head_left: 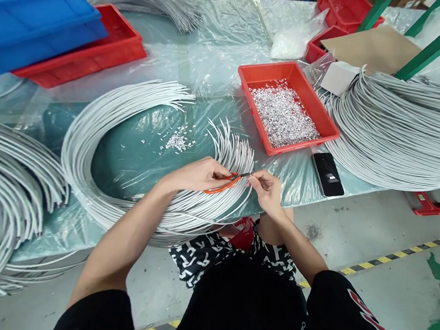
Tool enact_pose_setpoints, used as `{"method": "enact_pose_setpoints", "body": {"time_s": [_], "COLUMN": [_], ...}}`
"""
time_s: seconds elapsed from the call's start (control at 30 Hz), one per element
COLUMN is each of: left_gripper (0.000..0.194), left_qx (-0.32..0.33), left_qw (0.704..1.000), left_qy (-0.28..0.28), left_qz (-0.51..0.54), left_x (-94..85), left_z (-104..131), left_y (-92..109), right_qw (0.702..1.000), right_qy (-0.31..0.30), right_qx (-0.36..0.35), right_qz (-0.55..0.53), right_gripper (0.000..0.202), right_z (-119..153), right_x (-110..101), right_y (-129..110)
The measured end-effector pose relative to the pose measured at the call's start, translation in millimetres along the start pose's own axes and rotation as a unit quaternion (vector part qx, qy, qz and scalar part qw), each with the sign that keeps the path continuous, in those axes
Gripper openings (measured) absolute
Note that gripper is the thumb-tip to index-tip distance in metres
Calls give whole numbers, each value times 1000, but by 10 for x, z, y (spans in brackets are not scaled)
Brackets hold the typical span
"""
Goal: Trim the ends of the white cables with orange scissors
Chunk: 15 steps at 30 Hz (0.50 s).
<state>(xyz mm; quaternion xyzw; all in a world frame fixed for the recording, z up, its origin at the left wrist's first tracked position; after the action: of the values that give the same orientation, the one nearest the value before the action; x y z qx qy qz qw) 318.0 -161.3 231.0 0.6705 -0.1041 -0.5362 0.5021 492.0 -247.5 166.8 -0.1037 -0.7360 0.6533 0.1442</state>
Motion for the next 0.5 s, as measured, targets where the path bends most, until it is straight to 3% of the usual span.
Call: {"method": "enact_pose_setpoints", "body": {"time_s": [0.37, 0.43, 0.5], "left_gripper": [30, 33, 38], "left_qx": [-11, -26, -29], "left_qw": [1000, 999, 992], "left_qy": [-13, 30, 110], "left_qz": [7, 23, 51], "left_x": [-135, -161, -152], "left_z": [67, 61, 25], "left_y": [18, -8, -27], "right_qw": [997, 997, 998], "right_qy": [-39, -34, -34], "right_qx": [11, 11, 6], "right_qz": [-71, -62, -53], "right_gripper": [36, 37, 38], "right_z": [-24, -23, -20], "right_x": [16, 15, 18], "right_y": [-11, -6, 11]}}
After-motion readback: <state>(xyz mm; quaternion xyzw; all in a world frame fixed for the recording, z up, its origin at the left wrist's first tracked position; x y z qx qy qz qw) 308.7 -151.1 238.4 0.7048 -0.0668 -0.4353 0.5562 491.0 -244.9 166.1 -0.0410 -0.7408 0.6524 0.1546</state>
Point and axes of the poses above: each hand's wrist, its own z-axis away from the middle knuckle, its own x-axis out of the palm, y = z × x, the point moved 3 cm from there along -z, towards the middle knuckle, and after that the axes turned 11 degrees about y, right-handed, at the moved point
